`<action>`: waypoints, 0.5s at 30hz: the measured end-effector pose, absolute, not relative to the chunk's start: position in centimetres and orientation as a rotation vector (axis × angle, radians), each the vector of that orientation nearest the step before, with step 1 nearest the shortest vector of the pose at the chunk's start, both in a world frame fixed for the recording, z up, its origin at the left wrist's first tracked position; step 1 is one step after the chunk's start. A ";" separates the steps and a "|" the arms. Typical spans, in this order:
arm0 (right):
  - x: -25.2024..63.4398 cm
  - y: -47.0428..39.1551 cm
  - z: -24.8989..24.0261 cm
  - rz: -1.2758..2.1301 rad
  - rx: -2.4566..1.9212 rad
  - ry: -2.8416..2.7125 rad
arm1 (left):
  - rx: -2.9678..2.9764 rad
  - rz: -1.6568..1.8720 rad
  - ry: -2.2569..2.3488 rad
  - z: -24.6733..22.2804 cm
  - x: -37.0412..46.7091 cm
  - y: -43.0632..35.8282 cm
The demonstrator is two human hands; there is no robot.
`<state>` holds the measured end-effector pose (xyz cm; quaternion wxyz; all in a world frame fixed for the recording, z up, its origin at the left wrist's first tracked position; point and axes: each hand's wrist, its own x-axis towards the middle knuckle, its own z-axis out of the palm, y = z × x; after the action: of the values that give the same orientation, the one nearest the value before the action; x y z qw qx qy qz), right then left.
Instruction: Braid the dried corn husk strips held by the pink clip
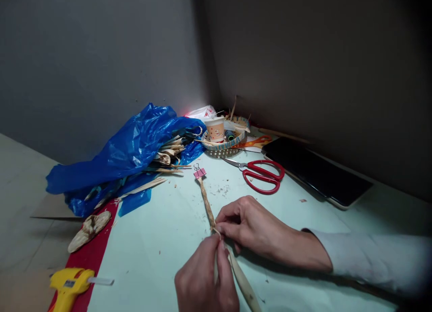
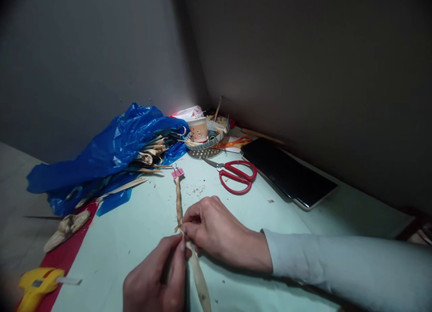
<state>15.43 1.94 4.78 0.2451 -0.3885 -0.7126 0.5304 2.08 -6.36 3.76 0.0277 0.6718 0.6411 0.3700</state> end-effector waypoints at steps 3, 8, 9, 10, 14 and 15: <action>15.5 2.0 4.5 1.579 -1.018 -1.852 | 2.545 1.155 1.878 2.1 2.3 -6.7; 15.9 2.4 4.8 1.782 -0.933 -1.732 | 2.323 1.253 1.993 0.2 2.9 -7.4; 15.9 2.5 4.9 1.809 -0.920 -1.723 | 2.155 1.272 1.985 0.1 3.0 -7.6; 15.9 2.5 4.9 1.825 -0.916 -1.719 | 1.999 1.278 1.960 0.0 3.2 -7.8; 15.9 2.7 4.9 1.827 -0.941 -1.698 | 1.822 1.207 1.903 0.6 3.8 -8.2; 15.9 2.7 4.8 1.843 -0.942 -1.675 | 1.901 1.161 1.904 1.1 3.8 -8.2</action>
<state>15.91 2.69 4.84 0.2371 -0.3436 -0.6111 0.6725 3.82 -8.19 1.14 0.1053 0.6451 0.6462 0.3939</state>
